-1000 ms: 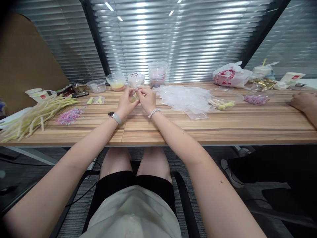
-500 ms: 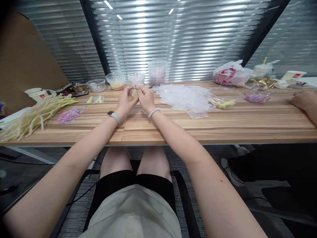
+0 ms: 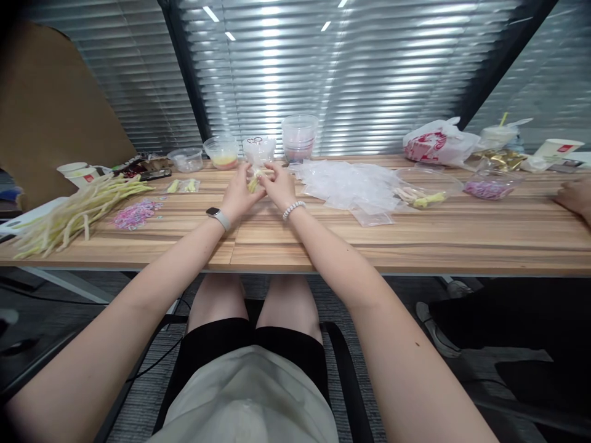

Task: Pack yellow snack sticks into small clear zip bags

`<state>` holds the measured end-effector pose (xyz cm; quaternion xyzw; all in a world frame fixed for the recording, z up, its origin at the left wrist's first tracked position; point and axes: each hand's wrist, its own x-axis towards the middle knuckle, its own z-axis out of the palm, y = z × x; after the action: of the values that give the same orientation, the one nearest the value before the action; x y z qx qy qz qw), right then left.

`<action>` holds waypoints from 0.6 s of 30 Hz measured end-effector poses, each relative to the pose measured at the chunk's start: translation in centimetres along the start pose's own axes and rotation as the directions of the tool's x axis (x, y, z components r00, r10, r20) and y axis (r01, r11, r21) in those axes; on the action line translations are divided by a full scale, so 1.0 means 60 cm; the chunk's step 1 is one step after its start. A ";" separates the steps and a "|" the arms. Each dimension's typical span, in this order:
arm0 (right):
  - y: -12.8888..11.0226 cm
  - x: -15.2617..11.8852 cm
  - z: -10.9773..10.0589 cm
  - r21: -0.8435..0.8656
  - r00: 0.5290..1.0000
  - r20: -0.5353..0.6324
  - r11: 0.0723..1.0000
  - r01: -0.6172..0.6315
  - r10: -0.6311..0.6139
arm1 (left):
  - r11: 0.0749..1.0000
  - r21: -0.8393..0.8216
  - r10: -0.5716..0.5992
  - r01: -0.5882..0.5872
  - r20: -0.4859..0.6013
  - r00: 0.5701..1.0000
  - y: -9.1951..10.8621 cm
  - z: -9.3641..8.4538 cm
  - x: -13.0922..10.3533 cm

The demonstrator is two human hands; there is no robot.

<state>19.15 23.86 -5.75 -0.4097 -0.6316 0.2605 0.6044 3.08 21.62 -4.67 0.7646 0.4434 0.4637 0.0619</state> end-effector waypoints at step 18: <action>0.006 0.025 -0.020 0.036 0.968 -0.130 0.977 -0.212 0.215 | 0.953 0.302 0.002 -0.007 0.018 1.000 -0.001 -0.022 0.009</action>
<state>20.51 25.13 -5.06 -0.4851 -0.5392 0.3032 0.6181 2.14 21.61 -3.61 0.7700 0.5067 0.3841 -0.0529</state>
